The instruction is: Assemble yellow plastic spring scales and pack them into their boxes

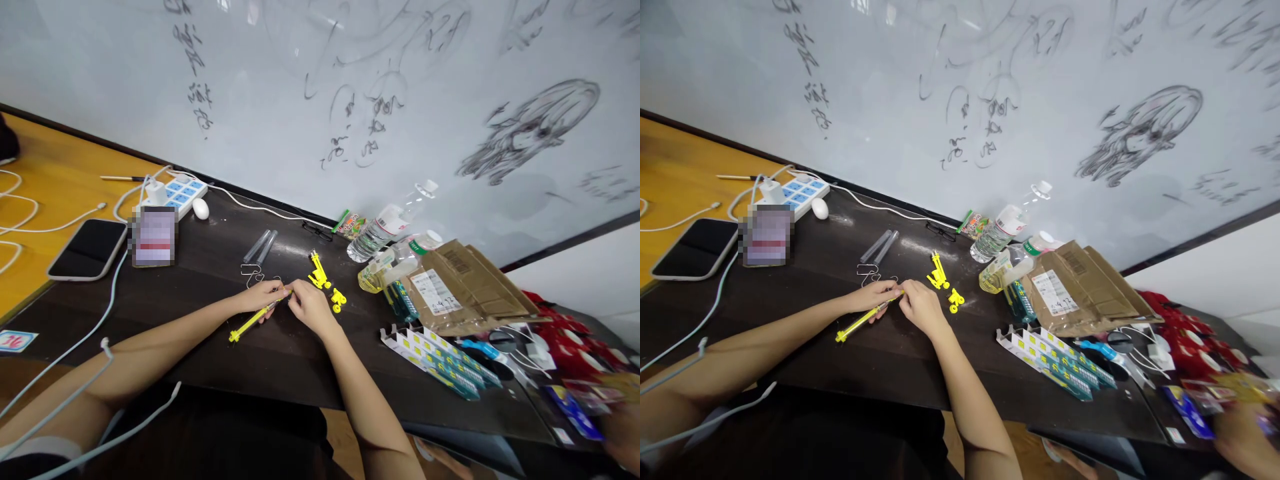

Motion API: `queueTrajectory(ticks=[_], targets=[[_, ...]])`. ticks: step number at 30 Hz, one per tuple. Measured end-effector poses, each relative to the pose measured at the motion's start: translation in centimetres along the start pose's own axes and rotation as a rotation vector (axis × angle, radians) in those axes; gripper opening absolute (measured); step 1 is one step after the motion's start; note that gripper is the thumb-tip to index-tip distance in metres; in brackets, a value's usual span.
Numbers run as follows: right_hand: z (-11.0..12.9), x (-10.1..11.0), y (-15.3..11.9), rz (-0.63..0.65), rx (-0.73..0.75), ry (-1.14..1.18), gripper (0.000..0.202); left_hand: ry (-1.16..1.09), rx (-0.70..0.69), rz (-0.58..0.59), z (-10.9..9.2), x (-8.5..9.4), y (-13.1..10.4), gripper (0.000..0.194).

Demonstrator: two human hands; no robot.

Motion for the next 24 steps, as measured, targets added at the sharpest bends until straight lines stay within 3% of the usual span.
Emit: queueTrajectory(ticks=[5,9,11,17,24], targets=[[0.0,0.1,0.1,-0.044,-0.048,0.092,0.02,0.019,-0.047,-0.092,0.2,0.0,0.2,0.04],[-1.9,-0.8,-0.3,-0.225,-0.345,0.396,0.029,-0.049,-0.059,-0.17,0.3,0.3,0.2,0.04],[-2.5,-1.9,-0.4,-0.258,-0.447,0.583,0.019,-0.105,-0.061,-0.182,0.2,0.5,0.1,0.039],[-1.9,-5.0,-0.1,-0.113,-0.536,1.109,0.029,-0.258,-0.081,-0.15,-0.3,0.2,-0.1,0.034],[-1.7,-4.3,0.0,-0.055,-0.491,1.229,0.029,-0.432,-0.032,-0.081,0.5,-1.0,0.6,0.046]])
Point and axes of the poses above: each hand's wrist, its own y-axis towards the middle knuckle, its own x-axis out of the back of the hand, z = x × y, the point moved 6 cm from there along y, towards the middle knuckle
